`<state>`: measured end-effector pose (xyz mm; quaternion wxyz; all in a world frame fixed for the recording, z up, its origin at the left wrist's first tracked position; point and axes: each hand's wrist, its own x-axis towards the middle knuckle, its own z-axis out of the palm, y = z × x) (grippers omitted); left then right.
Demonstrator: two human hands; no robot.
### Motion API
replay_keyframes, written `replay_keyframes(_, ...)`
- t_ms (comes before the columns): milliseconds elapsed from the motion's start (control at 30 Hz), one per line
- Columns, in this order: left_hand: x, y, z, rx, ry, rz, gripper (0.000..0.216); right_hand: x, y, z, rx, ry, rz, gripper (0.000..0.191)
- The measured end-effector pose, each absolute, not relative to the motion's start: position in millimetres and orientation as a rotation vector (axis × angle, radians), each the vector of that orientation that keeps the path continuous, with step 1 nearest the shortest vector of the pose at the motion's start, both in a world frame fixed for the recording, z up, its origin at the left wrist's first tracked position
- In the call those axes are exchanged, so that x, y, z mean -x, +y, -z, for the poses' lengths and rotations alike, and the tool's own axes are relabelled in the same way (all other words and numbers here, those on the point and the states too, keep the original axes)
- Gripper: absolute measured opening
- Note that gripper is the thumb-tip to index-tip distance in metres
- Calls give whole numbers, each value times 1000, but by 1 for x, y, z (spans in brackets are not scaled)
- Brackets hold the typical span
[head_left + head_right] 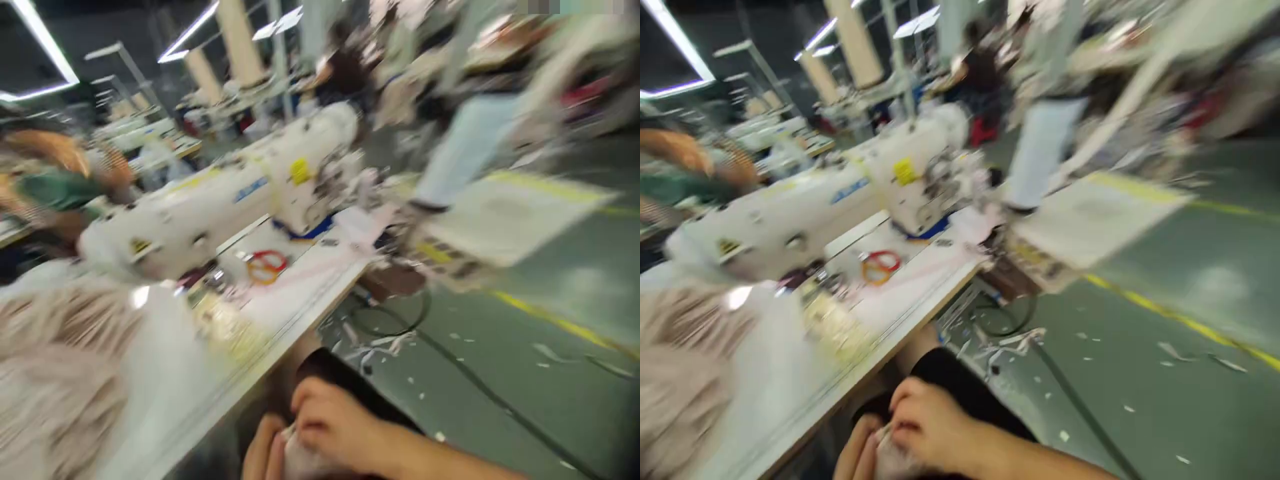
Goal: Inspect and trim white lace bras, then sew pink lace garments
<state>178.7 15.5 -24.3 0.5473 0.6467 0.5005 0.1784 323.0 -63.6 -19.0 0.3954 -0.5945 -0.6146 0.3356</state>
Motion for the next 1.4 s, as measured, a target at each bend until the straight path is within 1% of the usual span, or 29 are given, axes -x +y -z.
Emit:
replay_keyframes(33, -161, 13, 27, -1536, 1254, -423, 32, -319, -62, 29, 1435, -1534, -930, 18)
replay_keyframes(100, -137, 12, 36, -1708, 981, -281, 44, -314, -58, 47, 1352, -1489, -1035, 21)
replay_keyframes(167, -125, 13, 44, -1785, 877, -257, 48, -312, -56, 57, 1294, -1497, -1101, 25)
replay_keyframes(300, -123, 14, 47, -1802, 837, -293, 44, -308, -56, 57, 1239, -1502, -1178, 31)
replay_keyframes(567, -121, 18, 46, -1790, 782, -281, 42, -302, -51, 59, 1168, -1489, -1153, 26)
replay_keyframes(733, -122, 26, 39, -1929, 666, -302, 44, -300, -51, 59, 1189, -1548, -1100, 26)
replay_keyframes(833, -123, 29, 29, -2026, 564, -321, 34, -299, -50, 58, 1222, -1590, -1060, 25)
replay_keyframes(933, -121, 29, 22, -2101, 584, -250, 21, -299, -50, 57, 1207, -1587, -1098, 23)
replay_keyframes(1100, -117, 26, 21, -2071, 617, -212, 21, -297, -48, 54, 1182, -1552, -1173, 23)
replay_keyframes(1233, -118, 24, 22, -2067, 617, -277, 20, -296, -48, 52, 1170, -1545, -1188, 21)
replay_keyframes(1400, -117, 22, 23, -2081, 638, -337, 14, -294, -47, 53, 1228, -1606, -1155, 14)
